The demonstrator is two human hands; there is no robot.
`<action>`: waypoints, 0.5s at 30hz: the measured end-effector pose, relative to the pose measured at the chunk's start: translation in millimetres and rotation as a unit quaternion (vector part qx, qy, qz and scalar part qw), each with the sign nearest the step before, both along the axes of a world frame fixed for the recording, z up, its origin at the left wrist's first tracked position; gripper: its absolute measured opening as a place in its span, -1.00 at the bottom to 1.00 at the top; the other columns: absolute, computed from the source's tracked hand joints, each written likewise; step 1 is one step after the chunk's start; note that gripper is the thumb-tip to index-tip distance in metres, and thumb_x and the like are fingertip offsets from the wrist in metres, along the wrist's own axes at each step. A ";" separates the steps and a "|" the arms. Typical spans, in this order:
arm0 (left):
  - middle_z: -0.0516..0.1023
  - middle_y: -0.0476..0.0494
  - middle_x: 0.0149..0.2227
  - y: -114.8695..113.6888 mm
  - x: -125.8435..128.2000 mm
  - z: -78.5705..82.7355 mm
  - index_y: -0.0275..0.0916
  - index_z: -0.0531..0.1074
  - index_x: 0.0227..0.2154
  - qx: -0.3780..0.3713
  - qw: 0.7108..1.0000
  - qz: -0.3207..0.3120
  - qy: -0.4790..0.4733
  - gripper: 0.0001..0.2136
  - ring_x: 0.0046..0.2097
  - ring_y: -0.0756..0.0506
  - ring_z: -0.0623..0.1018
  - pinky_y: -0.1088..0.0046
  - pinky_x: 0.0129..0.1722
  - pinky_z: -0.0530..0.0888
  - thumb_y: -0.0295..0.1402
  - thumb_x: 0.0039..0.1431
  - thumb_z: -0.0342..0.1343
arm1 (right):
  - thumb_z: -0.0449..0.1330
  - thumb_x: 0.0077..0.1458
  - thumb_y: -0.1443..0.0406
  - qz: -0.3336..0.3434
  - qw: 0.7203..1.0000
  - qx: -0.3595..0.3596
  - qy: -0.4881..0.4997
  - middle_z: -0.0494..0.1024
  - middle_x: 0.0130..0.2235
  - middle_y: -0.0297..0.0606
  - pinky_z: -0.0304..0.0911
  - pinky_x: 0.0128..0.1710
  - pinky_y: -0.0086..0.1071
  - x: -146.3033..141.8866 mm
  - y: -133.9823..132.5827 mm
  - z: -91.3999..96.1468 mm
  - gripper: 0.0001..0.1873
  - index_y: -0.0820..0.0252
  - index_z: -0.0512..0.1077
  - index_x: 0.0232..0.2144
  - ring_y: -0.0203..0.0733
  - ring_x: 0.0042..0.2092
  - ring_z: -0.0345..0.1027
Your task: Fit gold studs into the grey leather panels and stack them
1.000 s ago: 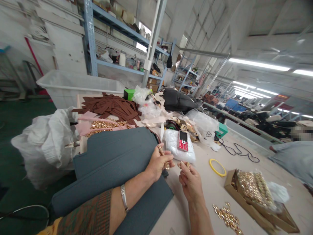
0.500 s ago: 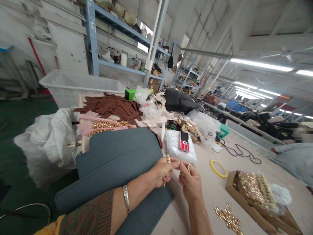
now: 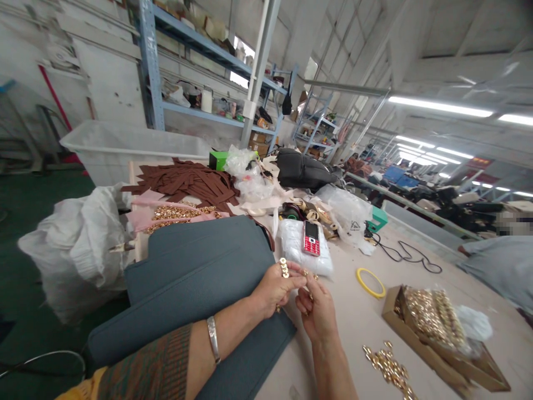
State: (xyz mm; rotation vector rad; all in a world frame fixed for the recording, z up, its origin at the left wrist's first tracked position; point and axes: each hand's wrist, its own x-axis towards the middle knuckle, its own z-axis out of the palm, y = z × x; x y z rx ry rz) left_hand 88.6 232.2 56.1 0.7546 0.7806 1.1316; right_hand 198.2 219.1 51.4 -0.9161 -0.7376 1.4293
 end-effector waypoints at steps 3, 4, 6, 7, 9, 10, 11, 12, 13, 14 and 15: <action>0.38 0.17 -0.55 0.6 -1.8 0.6 -0.25 0.40 -0.27 0.008 0.999 -0.014 0.027 -0.54 -0.74 0.19 0.09 0.59 -0.76 -0.08 -0.14 -0.19 0.41 | 0.44 -0.17 0.02 -0.030 0.999 -0.001 0.029 0.31 -0.53 -0.52 -0.22 -0.73 -0.59 3.9 2.9 -1.1 -0.53 0.24 0.49 -0.32 -0.56 -0.66 -0.22; 0.34 0.20 -0.60 0.5 -2.3 0.8 -0.26 0.40 -0.28 0.008 0.999 -0.024 0.037 -0.56 -0.75 0.19 0.07 0.59 -0.76 -0.08 -0.14 -0.17 0.40 | 0.43 -0.14 0.02 -0.052 0.998 0.004 0.045 0.38 -0.48 -0.47 -0.24 -0.73 -0.58 6.9 4.5 -1.1 -0.54 0.23 0.49 -0.31 -0.57 -0.66 -0.22; 0.25 0.25 -0.67 -0.7 -2.5 1.1 -0.27 0.42 -0.30 0.006 0.997 -0.055 0.059 -0.60 -0.75 0.18 0.04 0.60 -0.76 -0.08 -0.16 -0.13 0.39 | 0.39 -0.11 0.00 -0.094 0.993 0.023 0.073 0.41 -0.45 -0.46 -0.23 -0.72 -0.56 15.3 8.0 -0.1 -0.57 0.18 0.45 -0.34 -0.55 -0.66 -0.20; 0.21 0.27 -0.70 -1.7 -2.1 1.1 -0.28 0.43 -0.31 0.004 0.995 -0.074 0.072 -0.64 -0.75 0.17 0.03 0.61 -0.77 -0.08 -0.20 -0.09 0.38 | 0.38 -0.10 -0.03 -0.108 0.990 0.034 0.081 0.37 -0.48 -0.49 -0.19 -0.70 -0.56 20.2 9.6 1.1 -0.57 0.15 0.42 -0.37 -0.53 -0.66 -0.18; 0.18 0.28 -0.73 -4.3 -0.5 0.6 -0.29 0.44 -0.34 0.000 0.988 -0.113 0.101 -0.74 -0.76 0.17 0.04 0.62 -0.78 -0.07 -0.29 -0.02 0.36 | 0.36 -0.09 -0.07 -0.122 0.987 0.052 0.089 0.25 -0.55 -0.55 -0.09 -0.65 -0.55 29.7 11.6 4.9 -0.56 0.12 0.37 -0.42 -0.49 -0.64 -0.12; 0.18 0.29 -0.73 -5.8 0.5 0.3 -0.30 0.45 -0.34 -0.002 0.985 -0.128 0.115 -0.78 -0.76 0.17 0.04 0.63 -0.78 -0.06 -0.33 0.01 0.34 | 0.36 -0.09 -0.07 -0.127 0.986 0.058 0.092 0.21 -0.56 -0.56 -0.05 -0.62 -0.54 33.7 12.0 7.2 -0.55 0.11 0.34 -0.43 -0.48 -0.63 -0.09; 0.18 0.29 -0.73 -7.2 1.5 -0.1 -0.30 0.45 -0.35 -0.004 0.982 -0.140 0.127 -0.81 -0.77 0.17 0.05 0.64 -0.78 -0.06 -0.36 0.04 0.33 | 0.36 -0.10 -0.08 -0.132 0.985 0.063 0.095 0.19 -0.57 -0.56 -0.02 -0.61 -0.52 36.7 12.1 9.4 -0.55 0.11 0.33 -0.44 -0.46 -0.62 -0.07; 0.19 0.29 -0.72 -8.5 2.4 -0.3 -0.31 0.45 -0.35 -0.005 0.979 -0.150 0.137 -0.82 -0.76 0.17 0.05 0.64 -0.78 -0.05 -0.37 0.06 0.32 | 0.37 -0.10 -0.07 -0.137 0.983 0.066 0.099 0.18 -0.57 -0.56 -0.02 -0.60 -0.51 38.8 12.0 11.4 -0.54 0.11 0.33 -0.44 -0.46 -0.62 -0.07; 0.20 0.28 -0.71 -9.7 3.1 -0.3 -0.31 0.45 -0.35 -0.004 0.977 -0.159 0.145 -0.83 -0.76 0.18 0.06 0.64 -0.78 -0.05 -0.37 0.08 0.31 | 0.37 -0.12 -0.07 -0.142 0.982 0.068 0.103 0.19 -0.56 -0.56 -0.03 -0.60 -0.51 39.9 11.7 13.1 -0.54 0.10 0.32 -0.44 -0.45 -0.62 -0.07; 0.20 0.28 -0.71 -10.8 3.7 0.0 -0.31 0.45 -0.35 -0.003 0.974 -0.166 0.151 -0.84 -0.76 0.18 0.06 0.65 -0.78 -0.04 -0.36 0.09 0.30 | 0.38 -0.12 -0.07 -0.145 0.981 0.068 0.107 0.19 -0.56 -0.56 -0.04 -0.60 -0.51 40.1 11.3 14.2 -0.54 0.10 0.32 -0.43 -0.46 -0.62 -0.08; 0.21 0.28 -0.70 -11.6 4.1 0.5 -0.31 0.46 -0.35 -0.001 0.972 -0.174 0.156 -0.84 -0.76 0.18 0.06 0.65 -0.78 -0.03 -0.37 0.10 0.30 | 0.39 -0.13 -0.07 -0.146 0.981 0.068 0.110 0.20 -0.56 -0.56 -0.05 -0.60 -0.51 39.5 10.9 14.8 -0.53 0.10 0.32 -0.42 -0.46 -0.62 -0.08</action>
